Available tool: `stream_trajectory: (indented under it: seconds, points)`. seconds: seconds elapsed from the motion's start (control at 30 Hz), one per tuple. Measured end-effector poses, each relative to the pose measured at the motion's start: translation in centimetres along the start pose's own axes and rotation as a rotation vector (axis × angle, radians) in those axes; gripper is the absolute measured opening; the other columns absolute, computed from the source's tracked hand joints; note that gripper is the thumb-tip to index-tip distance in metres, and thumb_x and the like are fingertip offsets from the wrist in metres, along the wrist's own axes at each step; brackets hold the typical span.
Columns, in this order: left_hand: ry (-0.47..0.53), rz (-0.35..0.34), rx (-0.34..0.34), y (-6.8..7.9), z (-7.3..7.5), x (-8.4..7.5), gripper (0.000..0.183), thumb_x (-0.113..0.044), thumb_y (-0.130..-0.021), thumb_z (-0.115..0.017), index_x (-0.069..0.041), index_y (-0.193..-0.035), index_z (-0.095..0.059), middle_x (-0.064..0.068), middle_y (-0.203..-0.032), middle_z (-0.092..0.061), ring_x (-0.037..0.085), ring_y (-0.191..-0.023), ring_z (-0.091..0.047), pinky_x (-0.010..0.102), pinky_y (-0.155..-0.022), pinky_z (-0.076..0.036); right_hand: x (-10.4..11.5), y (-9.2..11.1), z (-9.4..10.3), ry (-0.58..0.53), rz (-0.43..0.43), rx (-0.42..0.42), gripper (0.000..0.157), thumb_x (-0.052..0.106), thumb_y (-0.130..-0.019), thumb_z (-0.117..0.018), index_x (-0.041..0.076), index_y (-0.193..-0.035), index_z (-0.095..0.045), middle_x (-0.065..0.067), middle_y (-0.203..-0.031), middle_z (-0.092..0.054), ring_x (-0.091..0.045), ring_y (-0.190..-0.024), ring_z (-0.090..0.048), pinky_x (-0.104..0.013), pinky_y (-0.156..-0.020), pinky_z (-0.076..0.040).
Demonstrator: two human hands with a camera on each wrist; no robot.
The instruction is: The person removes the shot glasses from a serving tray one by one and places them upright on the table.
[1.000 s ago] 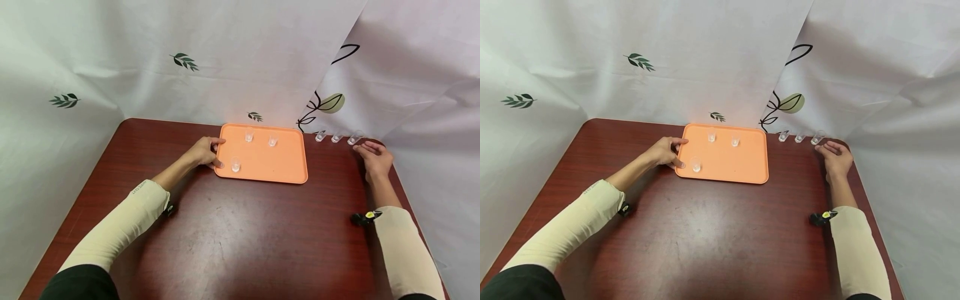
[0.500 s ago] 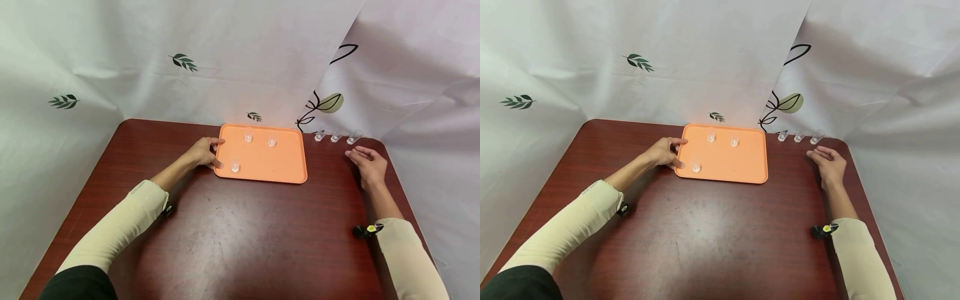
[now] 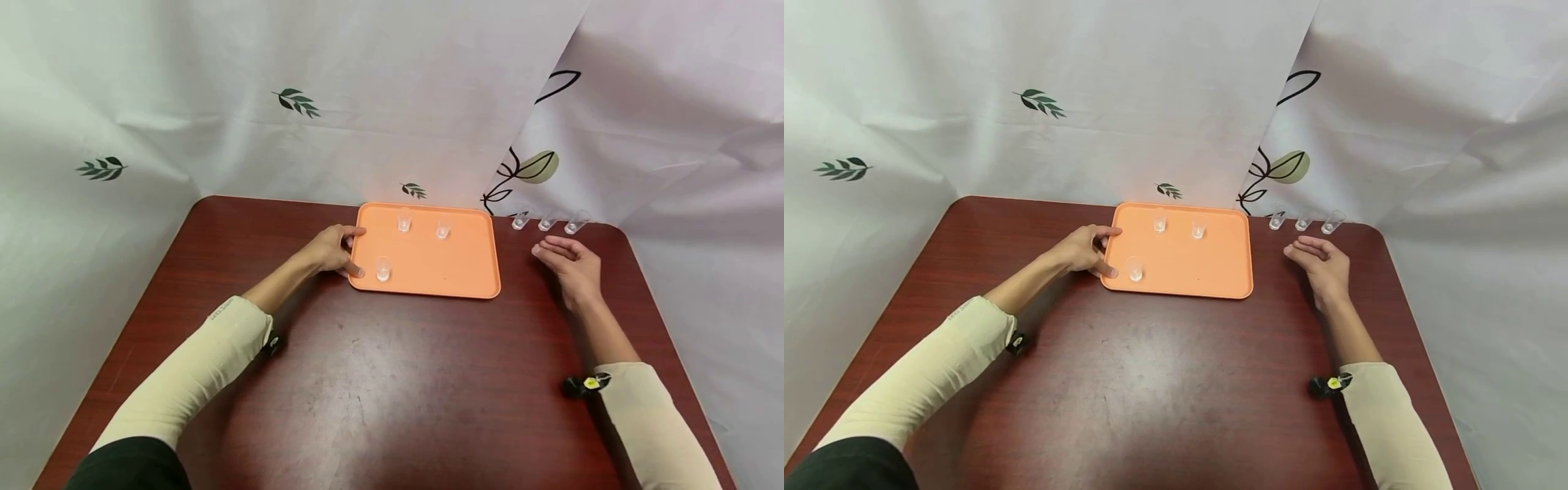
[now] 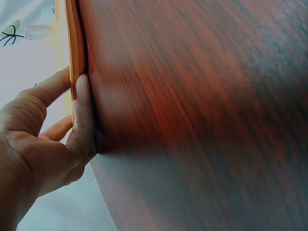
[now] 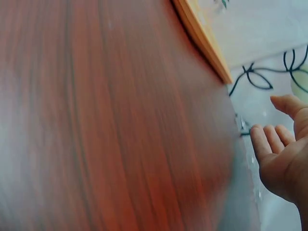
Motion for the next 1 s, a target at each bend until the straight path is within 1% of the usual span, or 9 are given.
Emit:
stream_trajectory:
  seconds: [0.13,0.23,0.37,0.43,0.5,0.63,0.7,0.87,1.0]
  points:
    - [-0.038,-0.021,-0.004,0.0,0.1,0.1,0.110,0.013,-0.074,-0.100,-0.009,-0.170,-0.051,0.014,-0.128,-0.041,0.021,-0.088,-0.061,0.029,-0.068,-0.067,0.1,0.3,-1.5,0.028,0.015,0.046,0.029,-0.009,-0.091,-0.089,0.010,-0.111,-0.082,0.002,-0.097,-0.087,-0.005,-0.091,-0.084,-0.018,-0.084,-0.066]
    - [-0.078,-0.036,-0.001,0.0,0.2,0.1,0.113,0.009,-0.072,-0.103,-0.008,-0.170,-0.050,0.015,-0.130,-0.042,0.023,-0.093,-0.059,0.026,-0.070,-0.065,0.2,0.5,-2.7,0.019,0.032,0.082,0.028,-0.010,-0.092,-0.088,0.006,-0.115,-0.081,0.001,-0.098,-0.087,-0.006,-0.092,-0.085,-0.019,-0.086,-0.067]
    - [-0.150,-0.064,-0.004,0.0,0.2,0.1,0.117,0.002,-0.069,-0.107,-0.008,-0.171,-0.049,0.015,-0.131,-0.046,0.026,-0.106,-0.055,0.026,-0.083,-0.057,0.2,0.7,-4.4,0.010,0.052,0.125,0.032,-0.012,-0.093,-0.086,-0.005,-0.123,-0.077,0.000,-0.099,-0.087,-0.009,-0.092,-0.085,-0.022,-0.089,-0.067]
    - [-0.174,-0.072,-0.005,0.0,0.2,0.1,0.120,0.000,-0.067,-0.109,-0.008,-0.171,-0.049,0.015,-0.131,-0.047,0.027,-0.112,-0.052,0.029,-0.091,-0.051,0.2,0.7,-5.1,0.007,0.055,0.143,0.032,-0.013,-0.093,-0.084,-0.006,-0.123,-0.076,-0.001,-0.099,-0.087,-0.010,-0.092,-0.086,-0.023,-0.090,-0.068]
    - [-0.183,-0.073,-0.004,0.0,0.2,0.1,0.122,-0.001,-0.066,-0.109,-0.009,-0.172,-0.048,0.014,-0.132,-0.047,0.028,-0.116,-0.049,0.032,-0.095,-0.049,0.1,0.7,-5.9,0.021,0.054,0.154,0.030,-0.013,-0.093,-0.084,-0.003,-0.120,-0.077,0.000,-0.100,-0.087,-0.009,-0.093,-0.085,-0.023,-0.091,-0.067]
    - [-0.187,-0.071,-0.007,0.0,0.3,0.0,0.124,-0.001,-0.063,-0.110,-0.009,-0.171,-0.050,0.014,-0.132,-0.046,0.029,-0.117,-0.048,0.035,-0.097,-0.049,-0.4,0.5,-7.5,0.078,0.045,0.161,0.029,-0.010,-0.093,-0.085,0.001,-0.120,-0.079,0.003,-0.100,-0.086,-0.006,-0.095,-0.083,-0.021,-0.090,-0.067]
    - [-0.199,-0.074,-0.009,0.0,0.3,0.0,0.125,-0.001,-0.062,-0.110,-0.009,-0.171,-0.050,0.014,-0.132,-0.047,0.029,-0.118,-0.048,0.035,-0.100,-0.048,-0.7,0.4,-8.3,0.112,0.040,0.167,0.030,-0.007,-0.094,-0.085,-0.003,-0.123,-0.077,0.005,-0.100,-0.086,-0.004,-0.094,-0.082,-0.020,-0.087,-0.067]
    - [-0.213,-0.077,-0.010,0.0,0.3,0.0,0.127,-0.002,-0.060,-0.111,-0.010,-0.171,-0.050,0.015,-0.134,-0.047,0.029,-0.120,-0.048,0.039,-0.106,-0.046,-1.4,-0.1,-10.0,0.136,0.018,0.184,0.046,-0.006,-0.094,-0.086,-0.016,-0.134,-0.067,0.006,-0.099,-0.084,-0.003,-0.092,-0.081,-0.021,-0.086,-0.068]
    - [-0.220,-0.076,-0.014,0.2,0.4,0.0,0.128,-0.003,-0.060,-0.112,-0.012,-0.172,-0.050,0.016,-0.136,-0.047,0.030,-0.119,-0.047,0.040,-0.107,-0.046,-2.0,-0.4,-11.1,0.152,0.005,0.186,0.050,-0.006,-0.093,-0.087,-0.017,-0.136,-0.065,0.005,-0.102,-0.083,-0.003,-0.094,-0.081,-0.022,-0.087,-0.068]
Point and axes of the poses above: each hand's wrist, its own y-axis away from the middle knuckle, its own z-axis out of the back of the hand, x = y × z, the point moved 2 cm from there along -y, towards the middle knuckle
